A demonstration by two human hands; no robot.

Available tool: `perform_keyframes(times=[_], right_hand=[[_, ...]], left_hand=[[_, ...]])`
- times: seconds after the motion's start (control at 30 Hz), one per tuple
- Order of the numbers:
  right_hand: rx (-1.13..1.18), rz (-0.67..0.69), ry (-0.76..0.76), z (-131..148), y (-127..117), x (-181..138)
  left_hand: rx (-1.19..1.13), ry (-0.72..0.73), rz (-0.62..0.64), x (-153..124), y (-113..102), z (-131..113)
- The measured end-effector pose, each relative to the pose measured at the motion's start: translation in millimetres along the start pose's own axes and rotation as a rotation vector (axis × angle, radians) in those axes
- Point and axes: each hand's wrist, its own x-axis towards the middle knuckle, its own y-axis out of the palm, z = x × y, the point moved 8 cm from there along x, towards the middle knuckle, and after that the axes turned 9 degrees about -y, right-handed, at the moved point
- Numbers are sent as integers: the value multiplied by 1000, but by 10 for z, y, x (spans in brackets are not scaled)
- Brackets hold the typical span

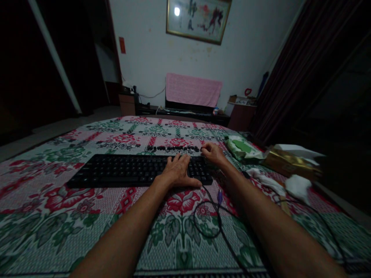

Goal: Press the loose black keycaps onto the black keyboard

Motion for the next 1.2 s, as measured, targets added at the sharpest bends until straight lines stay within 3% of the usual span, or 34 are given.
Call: perform_keyframes(times=[0.23,0.53,1.2], right_hand=[[272,-33,50,22,-76,-221],[528,65,258,-39,10,-357],[495,216,18,126,2,-318]], left_hand=[[-2,4,-11,12,14,19],[1,-9,13,16,27,19],[-14,-6,5,0,3,5]])
